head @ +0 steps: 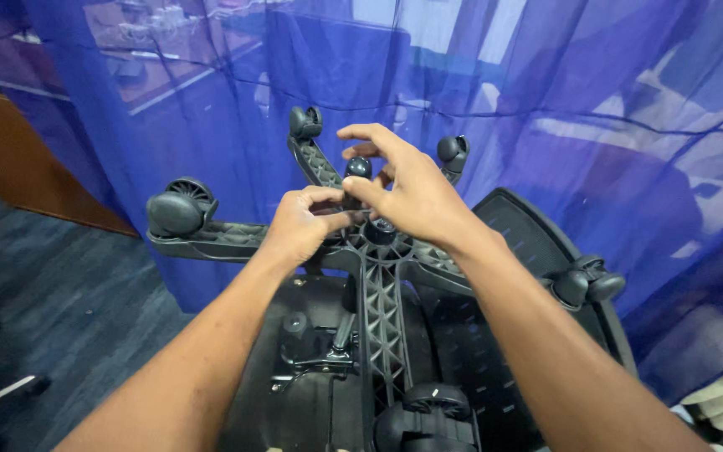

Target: The person attaches caster wheels to the base of an office chair. They insert each wheel into its socket and press it into place, working on multiple wheels in sequence.

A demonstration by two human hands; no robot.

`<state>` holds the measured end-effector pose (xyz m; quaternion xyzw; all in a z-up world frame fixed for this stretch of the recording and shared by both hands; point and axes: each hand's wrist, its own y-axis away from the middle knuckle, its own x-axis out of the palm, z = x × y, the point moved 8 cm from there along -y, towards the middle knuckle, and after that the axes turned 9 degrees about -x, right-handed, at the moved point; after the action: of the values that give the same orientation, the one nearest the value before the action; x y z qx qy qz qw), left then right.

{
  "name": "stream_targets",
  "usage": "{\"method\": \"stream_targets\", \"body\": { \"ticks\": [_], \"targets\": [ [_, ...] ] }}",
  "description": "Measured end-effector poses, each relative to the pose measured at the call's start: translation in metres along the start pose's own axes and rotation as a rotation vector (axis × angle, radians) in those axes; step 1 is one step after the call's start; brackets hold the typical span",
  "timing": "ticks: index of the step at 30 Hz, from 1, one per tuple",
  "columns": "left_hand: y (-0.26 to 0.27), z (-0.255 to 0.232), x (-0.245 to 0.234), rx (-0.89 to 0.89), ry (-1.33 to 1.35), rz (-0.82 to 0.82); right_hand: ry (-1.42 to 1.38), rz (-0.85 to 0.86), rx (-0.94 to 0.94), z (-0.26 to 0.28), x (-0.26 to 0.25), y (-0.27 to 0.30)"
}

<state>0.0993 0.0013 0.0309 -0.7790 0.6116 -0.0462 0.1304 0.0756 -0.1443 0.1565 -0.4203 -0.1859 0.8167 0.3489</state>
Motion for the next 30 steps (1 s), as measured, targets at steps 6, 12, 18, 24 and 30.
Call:
{"method": "stream_targets", "body": {
  "ticks": [6,12,18,24,30],
  "targets": [
    [0.002,0.000,0.003,-0.103,0.064,0.076,0.152,-0.161,0.101,-0.029,-0.013,0.006],
    [0.000,-0.006,0.007,0.052,-0.117,-0.017,0.377,-0.198,-0.087,-0.023,-0.019,-0.001],
    [-0.002,-0.004,0.010,-0.002,-0.130,0.056,-0.215,0.169,0.136,-0.030,-0.012,-0.002],
    [0.001,-0.006,0.004,0.071,0.179,0.075,0.278,-0.136,0.128,-0.030,-0.007,-0.002],
    [-0.002,0.003,0.004,0.003,0.225,0.102,0.135,-0.048,-0.012,-0.019,-0.002,-0.008]
  ]
}}
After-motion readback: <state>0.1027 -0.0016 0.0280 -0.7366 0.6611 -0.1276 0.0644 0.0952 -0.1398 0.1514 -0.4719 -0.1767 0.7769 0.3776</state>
